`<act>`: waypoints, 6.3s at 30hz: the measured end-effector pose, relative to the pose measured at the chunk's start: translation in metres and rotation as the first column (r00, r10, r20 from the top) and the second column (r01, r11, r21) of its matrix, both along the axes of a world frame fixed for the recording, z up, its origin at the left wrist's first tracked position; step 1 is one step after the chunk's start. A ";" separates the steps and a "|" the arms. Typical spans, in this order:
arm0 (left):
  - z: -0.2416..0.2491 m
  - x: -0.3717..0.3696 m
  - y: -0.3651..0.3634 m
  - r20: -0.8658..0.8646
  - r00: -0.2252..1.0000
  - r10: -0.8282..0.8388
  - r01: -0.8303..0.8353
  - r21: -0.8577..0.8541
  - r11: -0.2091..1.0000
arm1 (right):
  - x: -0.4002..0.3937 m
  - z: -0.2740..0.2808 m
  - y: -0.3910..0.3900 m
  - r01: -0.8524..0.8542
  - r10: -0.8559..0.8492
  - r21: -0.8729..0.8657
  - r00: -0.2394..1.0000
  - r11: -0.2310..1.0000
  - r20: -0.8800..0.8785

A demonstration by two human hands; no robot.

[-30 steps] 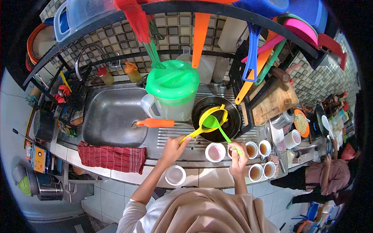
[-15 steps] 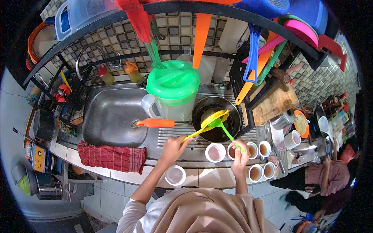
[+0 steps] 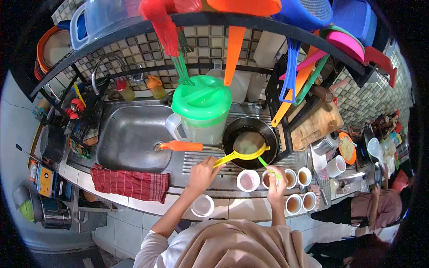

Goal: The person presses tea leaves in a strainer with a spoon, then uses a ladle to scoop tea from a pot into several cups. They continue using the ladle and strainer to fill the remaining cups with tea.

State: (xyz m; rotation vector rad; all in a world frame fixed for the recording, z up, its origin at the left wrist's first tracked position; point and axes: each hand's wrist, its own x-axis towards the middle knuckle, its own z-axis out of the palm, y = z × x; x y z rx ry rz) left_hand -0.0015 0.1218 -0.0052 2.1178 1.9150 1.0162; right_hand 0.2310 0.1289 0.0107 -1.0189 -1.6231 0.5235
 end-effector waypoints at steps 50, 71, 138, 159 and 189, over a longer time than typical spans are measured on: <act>0.018 -0.019 -0.232 0.958 0.110 0.267 0.538 -0.283 0.794 | -0.015 0.000 -0.032 0.123 -0.125 0.019 0.981 0.992 0.147; 0.009 -0.005 -0.213 0.926 0.226 0.301 0.492 -0.375 0.786 | -0.022 0.014 0.002 0.153 -0.186 0.109 0.735 0.982 0.652; 0.004 0.002 -0.217 0.921 0.266 0.286 0.426 -0.379 0.821 | -0.012 -0.010 0.090 -0.189 0.057 -0.629 0.973 0.754 -0.225; 0.007 0.001 -0.216 0.919 0.270 0.288 0.439 -0.384 0.812 | -0.012 -0.003 0.088 -0.111 0.142 -0.642 0.990 0.759 -0.003; 0.004 0.000 -0.216 0.917 0.270 0.294 0.437 -0.389 0.811 | 0.000 -0.002 0.092 -0.149 0.146 -0.502 0.988 0.852 -0.045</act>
